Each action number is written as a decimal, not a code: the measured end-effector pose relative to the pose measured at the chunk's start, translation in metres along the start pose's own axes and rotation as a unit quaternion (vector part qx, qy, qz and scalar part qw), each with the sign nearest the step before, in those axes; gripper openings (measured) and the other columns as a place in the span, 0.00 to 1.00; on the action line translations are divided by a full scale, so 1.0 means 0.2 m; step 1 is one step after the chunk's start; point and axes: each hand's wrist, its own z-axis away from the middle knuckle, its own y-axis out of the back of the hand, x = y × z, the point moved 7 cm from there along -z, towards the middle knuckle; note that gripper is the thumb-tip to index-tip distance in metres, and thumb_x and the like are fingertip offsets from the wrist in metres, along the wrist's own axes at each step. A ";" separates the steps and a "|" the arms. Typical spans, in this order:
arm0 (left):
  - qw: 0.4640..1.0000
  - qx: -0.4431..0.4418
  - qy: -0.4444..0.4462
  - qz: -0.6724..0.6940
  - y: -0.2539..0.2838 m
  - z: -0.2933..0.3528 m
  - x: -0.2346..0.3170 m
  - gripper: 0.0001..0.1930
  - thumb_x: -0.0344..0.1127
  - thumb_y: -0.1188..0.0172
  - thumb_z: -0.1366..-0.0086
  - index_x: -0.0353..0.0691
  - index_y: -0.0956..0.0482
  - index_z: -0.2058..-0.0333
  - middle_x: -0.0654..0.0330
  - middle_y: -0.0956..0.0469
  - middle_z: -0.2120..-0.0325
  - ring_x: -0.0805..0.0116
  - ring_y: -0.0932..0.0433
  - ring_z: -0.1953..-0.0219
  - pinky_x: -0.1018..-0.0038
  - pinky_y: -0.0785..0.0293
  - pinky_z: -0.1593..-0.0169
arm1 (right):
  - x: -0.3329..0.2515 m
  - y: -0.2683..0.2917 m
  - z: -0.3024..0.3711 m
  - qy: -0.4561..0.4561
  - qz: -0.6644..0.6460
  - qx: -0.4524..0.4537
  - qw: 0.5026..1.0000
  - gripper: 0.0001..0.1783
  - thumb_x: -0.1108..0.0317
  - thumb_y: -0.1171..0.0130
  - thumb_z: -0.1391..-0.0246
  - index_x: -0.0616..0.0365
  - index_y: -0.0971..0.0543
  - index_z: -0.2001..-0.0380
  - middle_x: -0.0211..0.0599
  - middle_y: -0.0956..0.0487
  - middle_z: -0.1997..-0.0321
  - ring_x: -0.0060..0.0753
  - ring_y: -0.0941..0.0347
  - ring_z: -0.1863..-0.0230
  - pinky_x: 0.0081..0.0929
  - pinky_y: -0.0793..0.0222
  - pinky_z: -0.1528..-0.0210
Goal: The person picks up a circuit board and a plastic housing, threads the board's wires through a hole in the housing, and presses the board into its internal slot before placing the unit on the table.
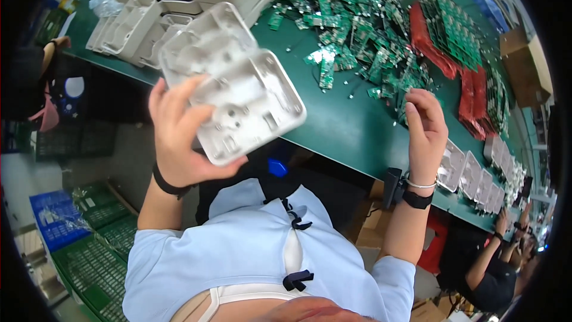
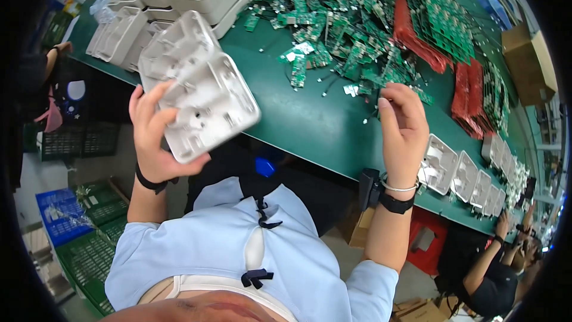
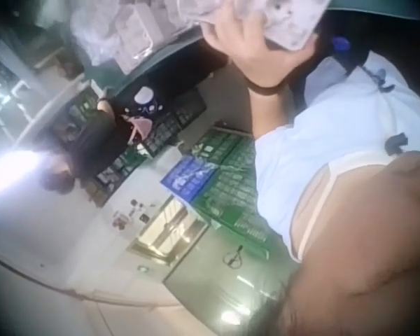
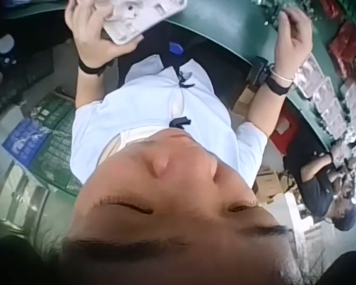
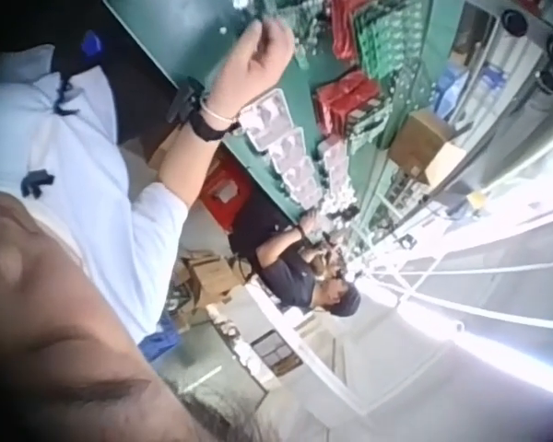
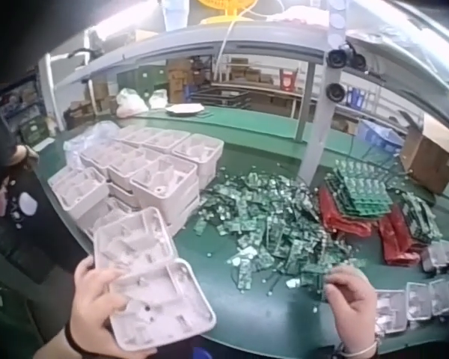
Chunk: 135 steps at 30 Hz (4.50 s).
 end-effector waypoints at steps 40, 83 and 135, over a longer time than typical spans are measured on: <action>0.982 -0.150 0.007 0.115 -0.43 -0.06 0.35 0.56 0.36 0.15 0.64 0.41 0.32 0.32 0.42 0.36 0.30 0.40 0.30 0.34 0.49 0.38 0.30 | -0.25 -0.49 0.33 0.153 -0.084 -0.082 0.981 0.08 0.87 0.31 0.47 0.67 0.16 0.64 0.47 0.11 0.57 0.41 0.13 0.54 0.31 0.19 0.53; 0.907 -0.203 0.121 0.350 -0.55 -0.02 0.28 0.62 0.24 0.19 0.55 0.40 0.49 0.24 0.44 0.43 0.27 0.41 0.27 0.34 0.62 0.18 0.42 | -0.50 -0.37 0.40 0.373 0.212 -0.083 0.899 0.17 0.80 0.28 0.58 0.56 0.18 0.62 0.35 0.15 0.56 0.42 0.18 0.51 0.45 0.26 0.39; 0.903 -0.249 -0.301 0.178 -1.02 -0.47 0.77 0.15 0.27 0.41 0.32 0.42 0.16 0.48 0.54 0.27 0.33 0.50 0.26 0.34 0.57 0.30 0.32 | -0.40 0.17 0.72 0.157 0.337 -0.163 0.914 0.11 0.73 0.27 0.53 0.54 0.13 0.64 0.28 0.13 0.59 0.33 0.17 0.60 0.34 0.34 0.57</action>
